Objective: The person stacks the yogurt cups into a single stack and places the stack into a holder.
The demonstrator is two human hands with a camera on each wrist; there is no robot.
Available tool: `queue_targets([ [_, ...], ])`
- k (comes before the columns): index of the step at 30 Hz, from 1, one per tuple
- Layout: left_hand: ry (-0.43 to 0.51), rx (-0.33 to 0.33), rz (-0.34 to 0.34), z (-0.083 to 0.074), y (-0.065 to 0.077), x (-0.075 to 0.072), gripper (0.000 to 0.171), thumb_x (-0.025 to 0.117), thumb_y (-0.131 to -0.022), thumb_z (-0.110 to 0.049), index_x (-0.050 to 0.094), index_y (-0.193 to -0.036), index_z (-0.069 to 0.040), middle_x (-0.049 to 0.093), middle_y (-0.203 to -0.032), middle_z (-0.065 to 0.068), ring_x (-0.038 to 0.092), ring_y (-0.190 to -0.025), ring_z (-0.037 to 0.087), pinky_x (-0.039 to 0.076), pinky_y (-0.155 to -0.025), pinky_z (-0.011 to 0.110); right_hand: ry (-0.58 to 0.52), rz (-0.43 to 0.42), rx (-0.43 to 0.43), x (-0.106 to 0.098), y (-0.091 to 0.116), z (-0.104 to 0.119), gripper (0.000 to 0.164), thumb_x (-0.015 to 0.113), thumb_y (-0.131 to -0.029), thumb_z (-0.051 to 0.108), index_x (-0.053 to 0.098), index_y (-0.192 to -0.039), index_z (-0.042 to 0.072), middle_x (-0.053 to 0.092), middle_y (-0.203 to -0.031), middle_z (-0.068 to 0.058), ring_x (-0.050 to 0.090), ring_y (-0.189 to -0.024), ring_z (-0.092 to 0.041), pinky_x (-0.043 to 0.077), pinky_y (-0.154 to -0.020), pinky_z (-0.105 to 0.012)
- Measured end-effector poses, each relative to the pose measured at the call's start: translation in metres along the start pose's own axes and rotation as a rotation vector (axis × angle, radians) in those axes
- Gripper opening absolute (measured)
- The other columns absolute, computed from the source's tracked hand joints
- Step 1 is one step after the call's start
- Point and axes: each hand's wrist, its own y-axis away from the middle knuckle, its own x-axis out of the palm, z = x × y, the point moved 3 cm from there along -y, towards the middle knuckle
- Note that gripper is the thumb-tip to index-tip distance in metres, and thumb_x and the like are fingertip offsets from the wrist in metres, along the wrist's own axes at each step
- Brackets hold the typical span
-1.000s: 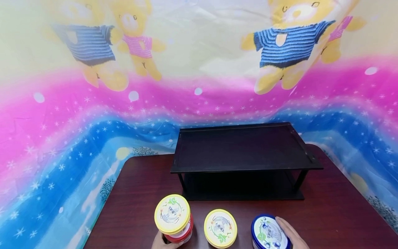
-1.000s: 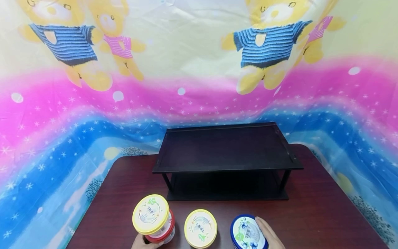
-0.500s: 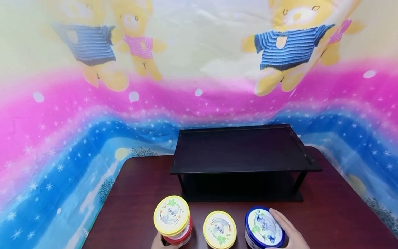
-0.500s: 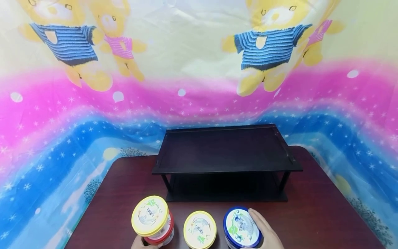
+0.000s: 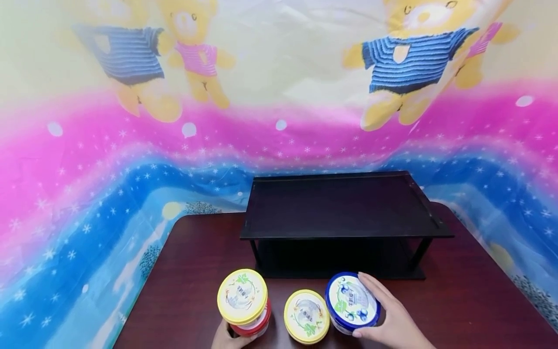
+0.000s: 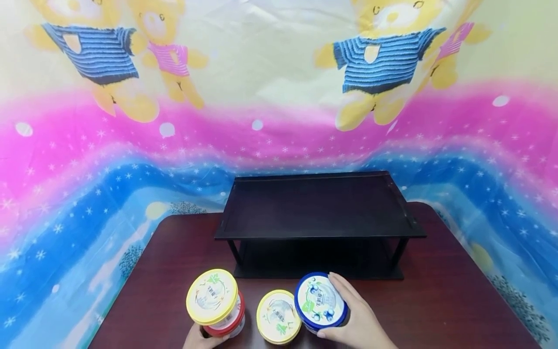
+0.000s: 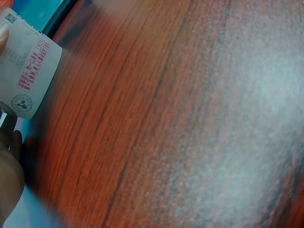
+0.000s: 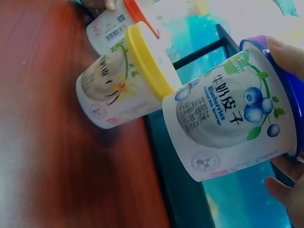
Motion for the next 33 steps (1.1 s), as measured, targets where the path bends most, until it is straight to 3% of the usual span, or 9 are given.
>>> queue_targets([
  [3,-0.034,0.005,-0.015,0.0,0.001,0.0,0.073,0.079,-0.059,-0.018,0.04,-0.116,0.002,0.053,-0.107,0.013,0.048,-0.095,0.016,0.038,-0.079,0.021,-0.002,0.008,-0.006,-0.002,-0.006,0.006,0.095,0.077,-0.05,0.047,0.037,-0.13,0.015,0.037,-0.131,-0.003,0.033,-0.116,-0.017,0.036,-0.084,-0.044],
  [6,-0.061,0.021,-0.023,-0.001,0.002,0.001,0.073,0.08,-0.058,-0.019,0.04,-0.116,0.001,0.053,-0.107,0.012,0.048,-0.095,0.014,0.037,-0.08,0.021,-0.011,0.019,0.005,-0.008,-0.009,0.01,0.095,0.076,-0.051,0.048,0.036,-0.131,0.019,0.034,-0.132,0.002,0.03,-0.117,-0.008,0.033,-0.087,-0.031],
  [11,-0.101,0.044,-0.023,-0.002,0.002,0.001,0.074,0.08,-0.058,-0.021,0.04,-0.117,0.001,0.053,-0.108,0.012,0.047,-0.097,0.017,0.036,-0.082,0.024,-0.055,0.018,-0.055,-0.016,-0.017,0.02,0.093,0.077,-0.054,0.043,0.033,-0.133,0.023,0.032,-0.134,0.001,0.028,-0.119,-0.012,0.031,-0.088,-0.025],
  [15,-0.098,0.033,-0.018,-0.001,0.001,0.0,0.073,0.079,-0.059,-0.021,0.04,-0.117,0.0,0.052,-0.109,0.012,0.047,-0.098,0.017,0.036,-0.082,0.023,-0.093,0.021,-0.066,-0.017,-0.024,0.03,0.094,0.077,-0.053,0.043,0.032,-0.133,0.024,0.031,-0.134,0.006,0.027,-0.12,-0.012,0.032,-0.089,-0.033],
  [17,-0.096,0.029,-0.024,0.0,0.001,-0.001,0.073,0.079,-0.059,-0.02,0.04,-0.117,0.0,0.052,-0.109,0.012,0.046,-0.1,0.019,0.035,-0.083,0.023,-0.123,0.026,-0.079,-0.014,-0.028,0.035,0.095,0.078,-0.052,0.042,0.032,-0.133,0.025,0.03,-0.134,0.008,0.027,-0.121,-0.012,0.031,-0.09,-0.031],
  [21,-0.115,0.041,-0.034,0.0,0.001,-0.003,0.073,0.079,-0.059,-0.021,0.04,-0.117,0.0,0.052,-0.109,0.012,0.045,-0.101,0.021,0.035,-0.083,0.023,-0.17,0.037,-0.15,-0.008,-0.035,0.048,0.095,0.079,-0.053,0.04,0.032,-0.133,0.022,0.03,-0.135,0.006,0.028,-0.121,-0.016,0.031,-0.091,-0.028],
  [26,-0.106,0.065,-0.026,0.0,0.002,-0.002,0.07,0.079,-0.06,-0.019,0.041,-0.116,-0.001,0.052,-0.109,0.011,0.046,-0.099,0.014,0.034,-0.083,0.022,-0.209,0.033,-0.24,-0.002,-0.043,0.068,0.095,0.08,-0.053,0.037,0.032,-0.133,0.022,0.029,-0.136,0.005,0.028,-0.121,-0.017,0.032,-0.091,-0.041],
  [33,-0.073,0.06,-0.014,-0.001,0.001,-0.002,0.071,0.078,-0.06,-0.018,0.04,-0.118,-0.001,0.052,-0.109,0.012,0.046,-0.1,0.017,0.035,-0.084,0.026,-0.28,0.061,-0.316,0.01,-0.054,0.089,0.095,0.082,-0.053,0.032,0.032,-0.133,0.021,0.029,-0.136,0.004,0.029,-0.121,-0.017,0.032,-0.091,-0.04],
])
